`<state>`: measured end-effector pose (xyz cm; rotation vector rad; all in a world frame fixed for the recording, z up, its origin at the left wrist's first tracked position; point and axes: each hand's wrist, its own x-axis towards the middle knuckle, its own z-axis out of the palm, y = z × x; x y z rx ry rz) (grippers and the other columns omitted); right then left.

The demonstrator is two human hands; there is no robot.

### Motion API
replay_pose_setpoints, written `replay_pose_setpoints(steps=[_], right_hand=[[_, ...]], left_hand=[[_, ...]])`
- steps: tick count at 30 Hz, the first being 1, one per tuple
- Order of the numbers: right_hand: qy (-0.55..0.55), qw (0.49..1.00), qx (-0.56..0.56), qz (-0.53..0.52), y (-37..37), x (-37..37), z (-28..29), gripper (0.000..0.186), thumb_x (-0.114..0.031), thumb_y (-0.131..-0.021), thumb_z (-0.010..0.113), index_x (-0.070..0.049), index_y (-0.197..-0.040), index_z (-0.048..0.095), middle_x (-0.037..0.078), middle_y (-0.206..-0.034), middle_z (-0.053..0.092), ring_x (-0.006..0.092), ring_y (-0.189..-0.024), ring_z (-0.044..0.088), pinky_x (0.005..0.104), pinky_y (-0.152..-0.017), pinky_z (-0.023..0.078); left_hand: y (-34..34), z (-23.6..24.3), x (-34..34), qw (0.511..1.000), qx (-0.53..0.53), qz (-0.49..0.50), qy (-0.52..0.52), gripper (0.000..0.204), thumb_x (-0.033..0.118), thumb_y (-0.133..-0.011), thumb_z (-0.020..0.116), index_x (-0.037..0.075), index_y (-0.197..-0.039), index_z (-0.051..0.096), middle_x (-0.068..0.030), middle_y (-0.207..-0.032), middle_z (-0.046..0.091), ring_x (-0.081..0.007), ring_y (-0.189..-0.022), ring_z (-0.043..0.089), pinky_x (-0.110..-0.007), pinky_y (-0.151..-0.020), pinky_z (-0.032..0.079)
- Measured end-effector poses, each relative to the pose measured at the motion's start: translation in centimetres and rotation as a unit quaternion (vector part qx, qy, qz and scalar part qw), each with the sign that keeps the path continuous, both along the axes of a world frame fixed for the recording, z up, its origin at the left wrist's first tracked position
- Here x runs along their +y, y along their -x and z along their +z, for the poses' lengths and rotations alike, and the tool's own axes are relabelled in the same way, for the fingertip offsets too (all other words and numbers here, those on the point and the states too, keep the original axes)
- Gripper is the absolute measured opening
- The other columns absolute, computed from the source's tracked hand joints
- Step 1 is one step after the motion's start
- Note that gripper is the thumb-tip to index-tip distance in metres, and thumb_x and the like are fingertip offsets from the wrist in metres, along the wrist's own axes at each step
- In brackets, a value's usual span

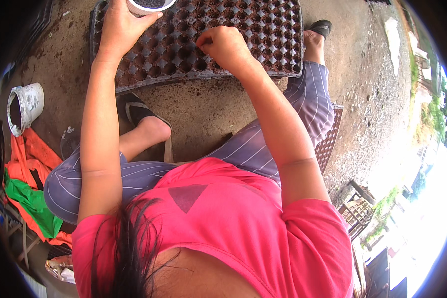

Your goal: The person drops small black seeds one at a time from a white plastic cup into the individual cells of a brown plastic seedling tray.

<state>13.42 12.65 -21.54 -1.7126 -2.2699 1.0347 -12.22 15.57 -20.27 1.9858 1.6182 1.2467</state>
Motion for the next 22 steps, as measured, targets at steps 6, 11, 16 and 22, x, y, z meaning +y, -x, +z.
replay_pose_setpoints(steps=[6, 11, 16, 22], right_hand=[[-0.019, 1.0, 0.019, 0.002, 0.0, 0.2, -0.7, 0.02, -0.013, -0.085, 0.078, -0.009, -0.104, 0.081, 0.011, -0.079, 0.077, 0.015, -0.068, 0.073, 0.0322, -0.064, 0.058], [-0.028, 1.0, -0.004, 0.002, 0.4, 0.0, -0.3, 0.019, -0.014, -0.085, 0.078, -0.012, -0.104, 0.082, 0.01, -0.082, 0.078, 0.0167, -0.07, 0.074, 0.0329, -0.068, 0.059], [-0.047, 0.999, -0.022, 0.013, 0.3, 0.2, -0.2, 0.019, -0.019, -0.085, 0.078, -0.015, -0.103, 0.082, 0.008, -0.084, 0.078, 0.0178, -0.072, 0.075, 0.0335, -0.072, 0.06], [0.005, 0.999, -0.035, -0.004, 0.5, 0.0, 0.5, 0.023, -0.023, -0.083, 0.075, -0.015, -0.104, 0.081, 0.009, -0.093, 0.079, 0.0243, -0.088, 0.076, 0.0377, -0.084, 0.06]], left_hand=[[0.1, -0.3, 0.2, 1.0, 0.014, -0.011, -0.021, 0.102, 0.006, -0.065, 0.091, 0.001, -0.151, 0.037, -0.0262, -0.143, 0.052, -0.0409, -0.136, 0.051, -0.045, -0.115, 0.042], [0.1, 0.0, 0.0, 1.0, -0.002, -0.008, -0.01, 0.101, 0.005, -0.066, 0.091, 0.001, -0.151, 0.036, -0.0264, -0.143, 0.052, -0.0411, -0.136, 0.051, -0.046, -0.114, 0.043], [0.1, -0.1, 0.0, 1.0, -0.01, -0.015, -0.017, 0.101, 0.005, -0.066, 0.091, 0.001, -0.151, 0.036, -0.0265, -0.143, 0.052, -0.0412, -0.136, 0.051, -0.046, -0.114, 0.043], [0.2, 0.0, 0.0, 1.0, -0.005, -0.012, -0.02, 0.101, 0.004, -0.066, 0.091, 0.002, -0.151, 0.036, -0.026, -0.144, 0.051, -0.0414, -0.136, 0.051, -0.046, -0.115, 0.042]])
